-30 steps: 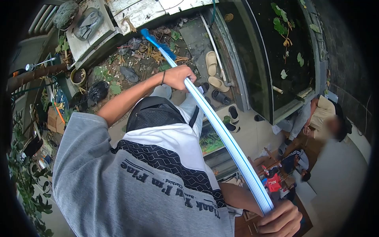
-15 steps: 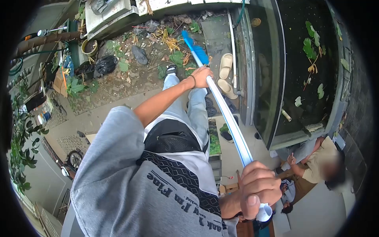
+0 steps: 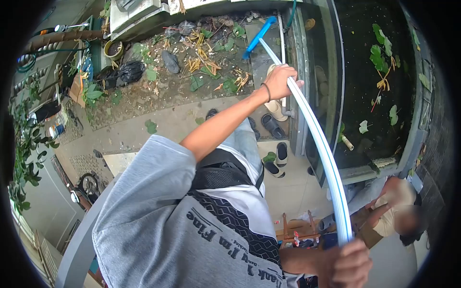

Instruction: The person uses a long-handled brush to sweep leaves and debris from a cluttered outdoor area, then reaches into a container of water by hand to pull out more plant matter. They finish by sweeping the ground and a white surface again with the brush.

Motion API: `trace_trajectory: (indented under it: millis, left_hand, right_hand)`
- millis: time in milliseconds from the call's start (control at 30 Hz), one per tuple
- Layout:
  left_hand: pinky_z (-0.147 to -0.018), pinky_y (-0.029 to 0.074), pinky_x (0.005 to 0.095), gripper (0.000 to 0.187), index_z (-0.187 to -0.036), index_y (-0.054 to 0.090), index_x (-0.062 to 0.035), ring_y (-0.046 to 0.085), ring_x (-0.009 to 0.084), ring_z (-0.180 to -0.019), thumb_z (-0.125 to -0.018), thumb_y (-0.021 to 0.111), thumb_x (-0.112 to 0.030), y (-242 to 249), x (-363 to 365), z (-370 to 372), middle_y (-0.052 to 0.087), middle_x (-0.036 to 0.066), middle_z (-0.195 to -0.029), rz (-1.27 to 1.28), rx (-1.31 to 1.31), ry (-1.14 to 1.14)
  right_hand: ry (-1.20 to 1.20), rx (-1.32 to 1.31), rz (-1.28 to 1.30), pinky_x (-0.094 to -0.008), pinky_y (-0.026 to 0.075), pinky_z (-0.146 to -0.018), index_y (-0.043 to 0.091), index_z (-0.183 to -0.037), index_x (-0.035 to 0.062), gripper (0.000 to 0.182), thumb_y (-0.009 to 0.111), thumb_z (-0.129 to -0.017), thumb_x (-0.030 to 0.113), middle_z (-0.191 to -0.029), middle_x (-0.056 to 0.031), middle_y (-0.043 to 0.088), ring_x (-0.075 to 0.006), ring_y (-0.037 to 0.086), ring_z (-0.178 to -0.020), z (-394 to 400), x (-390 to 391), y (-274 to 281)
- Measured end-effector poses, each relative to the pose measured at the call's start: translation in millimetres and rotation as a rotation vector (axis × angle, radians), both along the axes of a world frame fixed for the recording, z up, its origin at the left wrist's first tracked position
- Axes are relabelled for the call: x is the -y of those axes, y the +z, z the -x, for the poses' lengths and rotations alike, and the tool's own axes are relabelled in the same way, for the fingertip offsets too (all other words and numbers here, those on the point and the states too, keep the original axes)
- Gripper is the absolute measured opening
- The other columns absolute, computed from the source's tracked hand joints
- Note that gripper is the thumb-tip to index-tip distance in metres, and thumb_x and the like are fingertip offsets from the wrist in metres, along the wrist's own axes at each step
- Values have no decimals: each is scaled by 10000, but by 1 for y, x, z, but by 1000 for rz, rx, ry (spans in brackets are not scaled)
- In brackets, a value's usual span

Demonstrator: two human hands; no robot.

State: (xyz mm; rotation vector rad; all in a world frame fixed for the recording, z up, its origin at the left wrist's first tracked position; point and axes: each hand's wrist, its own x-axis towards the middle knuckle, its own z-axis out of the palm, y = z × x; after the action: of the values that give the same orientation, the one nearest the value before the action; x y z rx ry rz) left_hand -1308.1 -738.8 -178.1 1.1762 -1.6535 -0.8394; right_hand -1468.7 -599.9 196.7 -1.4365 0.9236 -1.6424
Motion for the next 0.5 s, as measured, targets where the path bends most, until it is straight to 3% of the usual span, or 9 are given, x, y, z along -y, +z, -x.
trace_trajectory:
  millis: [33,67,133,200,300,367,433,500]
  left_hand:
    - [-609,434,440,277,-595,510,-53,585,341,-665,-658,726,-214,-36,-7,4,564,142,-641,-29,104,-32]
    - [-642,445,440,268,-593,521,-57,589,349,-692,-655,727,-217,-40,-9,-1,570,144,-660,-54,208,-58]
    - [-671,476,464,207,-577,556,-69,610,376,-726,-639,692,-212,-28,-34,-21,593,162,-661,-246,211,-195]
    - [-663,486,479,165,-601,600,-69,627,386,-737,-647,670,-211,-16,-68,-43,612,180,-664,-498,323,-290]
    - [-635,489,466,106,-630,636,-72,629,381,-712,-633,653,-177,-28,-129,-75,612,175,-652,-601,470,-419]
    - [-665,513,468,129,-709,695,-90,633,390,-689,-611,637,-150,-6,-152,-82,624,192,-660,-577,461,-397]
    - [-624,492,477,79,-658,653,-82,620,391,-674,-605,640,-139,23,-153,-72,608,182,-639,-540,390,-358]
    - [-587,439,458,220,-583,537,-55,568,359,-607,-715,664,-177,53,-141,-51,543,142,-599,-435,190,-226]
  right_hand:
    - [86,-38,-61,-319,255,-543,348,-549,149,266,520,-749,182,-511,26,365,-109,271,-454,-13,6,-21]
    - [94,-7,-102,-315,269,-545,351,-549,147,268,515,-760,176,-510,18,370,-109,290,-452,-15,3,-30]
    - [112,27,-126,-311,283,-546,354,-550,146,272,510,-771,169,-510,9,374,-109,310,-450,-8,8,-36]
    - [123,122,-213,-267,314,-415,372,-538,108,293,550,-769,129,-445,-12,438,-106,394,-377,11,8,-31]
    - [91,283,-371,-261,309,-406,394,-552,109,288,560,-783,154,-464,-15,444,-107,383,-366,26,10,-43]
    - [257,295,-333,-257,322,-412,409,-558,113,284,579,-781,158,-456,2,438,-108,390,-367,35,15,-30]
    - [325,384,-216,-247,304,-427,436,-587,146,270,622,-770,215,-450,44,424,-90,354,-364,45,10,-8]
    - [413,439,-76,-238,279,-458,432,-614,171,262,610,-787,254,-437,70,376,-67,284,-356,34,9,25]
